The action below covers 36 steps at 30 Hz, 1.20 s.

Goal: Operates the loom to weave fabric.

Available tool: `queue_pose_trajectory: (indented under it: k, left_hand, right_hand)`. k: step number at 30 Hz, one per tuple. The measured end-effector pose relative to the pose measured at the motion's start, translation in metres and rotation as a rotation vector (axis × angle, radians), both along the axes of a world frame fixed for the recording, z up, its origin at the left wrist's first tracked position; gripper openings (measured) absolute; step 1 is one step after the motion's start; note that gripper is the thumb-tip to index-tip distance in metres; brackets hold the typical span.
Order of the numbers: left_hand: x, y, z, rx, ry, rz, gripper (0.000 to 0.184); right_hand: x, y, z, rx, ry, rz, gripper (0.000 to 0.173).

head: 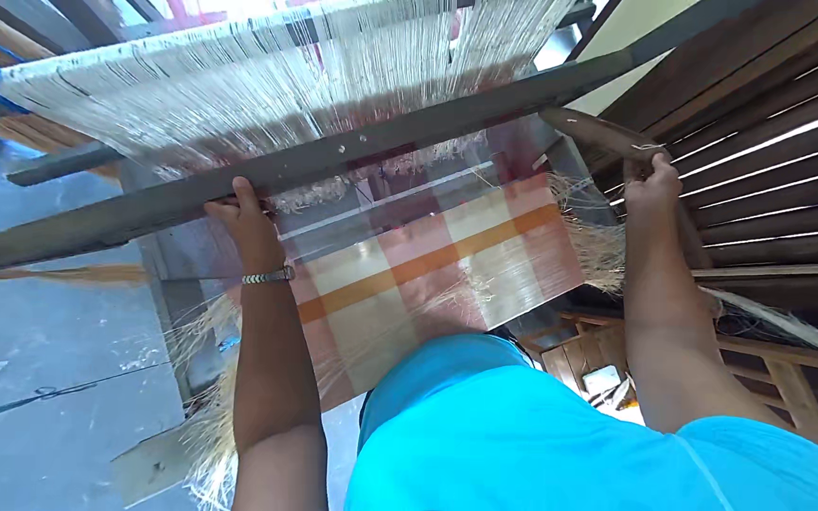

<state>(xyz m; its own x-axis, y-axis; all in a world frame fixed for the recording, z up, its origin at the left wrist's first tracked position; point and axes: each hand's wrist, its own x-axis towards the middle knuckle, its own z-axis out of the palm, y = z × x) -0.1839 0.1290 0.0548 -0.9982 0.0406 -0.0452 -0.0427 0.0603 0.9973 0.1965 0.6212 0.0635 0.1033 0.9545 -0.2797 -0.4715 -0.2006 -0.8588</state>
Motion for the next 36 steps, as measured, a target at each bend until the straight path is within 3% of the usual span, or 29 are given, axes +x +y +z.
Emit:
queue_pose_trajectory:
  k: [5, 10, 12, 14, 16, 19, 22, 25, 29, 32, 34, 36]
  left_hand:
    - [0.003, -0.005, -0.001, -0.104, 0.004, 0.063, 0.070]
    - [0.002, -0.019, 0.005, -0.292, 0.109, 0.179, 0.104]
    - [-0.004, -0.033, 0.006, -0.403, 0.117, 0.184, 0.097]
    - [-0.011, -0.052, 0.003, -0.530, 0.133, 0.245, 0.071]
    - [-0.016, -0.070, 0.004, -0.589, 0.082, 0.298, 0.067]
    - [-0.026, -0.092, -0.005, -0.532, 0.004, 0.322, 0.088]
    - [-0.026, -0.099, -0.012, -0.391, -0.142, 0.263, 0.108]
    - [-0.020, -0.098, -0.005, -0.308, -0.300, 0.186, 0.103]
    - [-0.018, -0.093, 0.007, -0.264, -0.336, 0.101, 0.091]
    - [-0.022, -0.092, 0.006, -0.228, -0.336, 0.071, 0.089]
    - [-0.023, -0.090, 0.005, -0.219, -0.328, 0.079, 0.087]
    - [-0.024, -0.088, 0.003, -0.236, -0.292, 0.107, 0.085]
  right_hand:
    - [-0.026, 0.023, -0.015, -0.027, -0.066, 0.035, 0.030]
    - [-0.044, 0.027, -0.023, -0.050, -0.055, 0.091, 0.030]
    - [-0.051, 0.028, -0.027, -0.060, -0.042, 0.142, 0.029]
    - [-0.058, 0.031, -0.034, -0.064, -0.053, 0.217, 0.027]
    - [-0.066, 0.034, -0.042, -0.030, -0.088, 0.314, 0.021]
    - [-0.084, 0.029, -0.049, 0.033, -0.173, 0.470, 0.018]
    - [-0.115, 0.000, -0.048, 0.127, -0.407, 0.729, 0.044]
    - [-0.135, -0.015, -0.039, 0.191, -0.669, 1.046, 0.043]
    - [-0.127, -0.010, -0.023, 0.402, -0.982, 0.882, 0.040]
    - [-0.136, -0.042, 0.004, 0.704, -1.255, 0.760, 0.044]
    - [-0.150, -0.077, 0.018, 0.920, -1.306, 0.783, 0.040]
    - [-0.169, -0.111, 0.017, 0.992, -1.257, 0.931, 0.037]
